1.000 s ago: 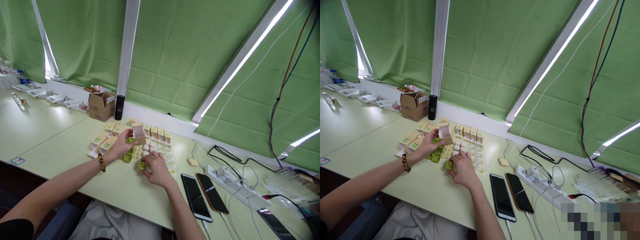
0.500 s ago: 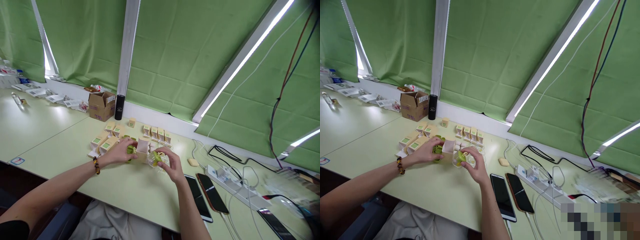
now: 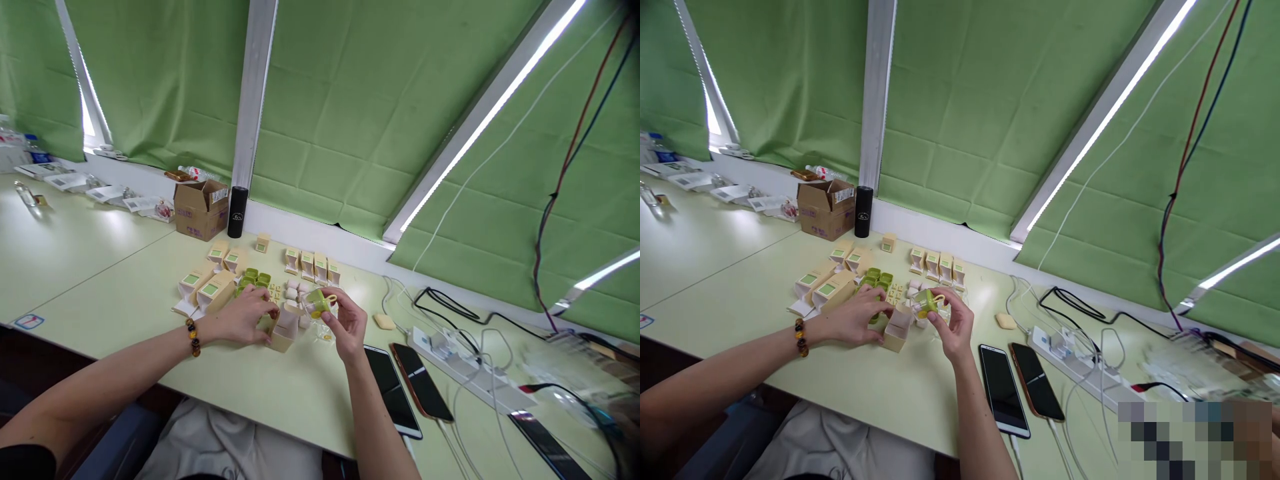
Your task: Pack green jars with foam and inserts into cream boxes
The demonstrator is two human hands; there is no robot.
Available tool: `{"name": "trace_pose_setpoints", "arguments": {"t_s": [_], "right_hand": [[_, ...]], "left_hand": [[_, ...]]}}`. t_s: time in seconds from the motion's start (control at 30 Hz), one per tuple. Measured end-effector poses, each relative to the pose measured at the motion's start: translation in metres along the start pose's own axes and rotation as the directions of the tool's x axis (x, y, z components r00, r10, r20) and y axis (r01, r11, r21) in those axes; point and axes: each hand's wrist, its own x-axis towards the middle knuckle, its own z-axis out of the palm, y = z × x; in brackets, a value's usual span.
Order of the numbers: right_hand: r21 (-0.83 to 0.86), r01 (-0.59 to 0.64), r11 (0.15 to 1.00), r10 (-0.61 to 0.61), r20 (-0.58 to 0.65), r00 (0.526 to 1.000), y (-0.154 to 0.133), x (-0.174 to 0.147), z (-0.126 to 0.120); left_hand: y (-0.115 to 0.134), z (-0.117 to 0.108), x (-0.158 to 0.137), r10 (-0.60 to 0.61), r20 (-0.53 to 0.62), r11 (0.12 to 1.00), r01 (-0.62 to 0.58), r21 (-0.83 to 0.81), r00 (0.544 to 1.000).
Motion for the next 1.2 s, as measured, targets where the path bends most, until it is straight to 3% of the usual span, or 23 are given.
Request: {"name": "trace_pose_setpoints", "arguments": {"t_s": [0.17, 0.27, 0.37, 0.7, 0.97, 1.2], "right_hand": [[-0.001, 0.001, 1.000, -0.001, -0.018, 1.000, 0.000, -0.001, 0.003], [0.028, 0.021, 0.999, -0.020, -0.023, 1.000, 0.001, -0.002, 0.004], [0.021, 0.030, 0.999, -0.029, -0.032, 0.999, 0.001, -0.002, 0.005], [0.015, 0.007, 1.000, -0.007, 0.014, 1.000, -0.006, -0.011, 0.020], [-0.039, 0.001, 0.999, 0.006, 0.164, 0.986, -0.012, -0.018, 0.036], [-0.143, 0.011, 0.990, 0.024, 0.243, 0.970, -0.007, -0.014, 0.028]], "left_hand": [[-0.004, -0.002, -0.001, 0.056, -0.099, 0.997, -0.062, -0.053, 0.994], [-0.004, -0.001, -0.003, 0.128, -0.228, 0.986, -0.149, -0.080, 0.965], [-0.004, 0.002, -0.004, 0.171, -0.281, 0.977, -0.199, -0.072, 0.944], [-0.001, 0.023, -0.005, 0.139, -0.267, 0.968, -0.188, -0.168, 0.954], [-0.001, 0.024, -0.003, 0.094, -0.281, 0.960, -0.161, -0.229, 0.955], [-0.009, 0.028, -0.005, -0.017, -0.265, 0.969, -0.050, -0.243, 0.964]]}}
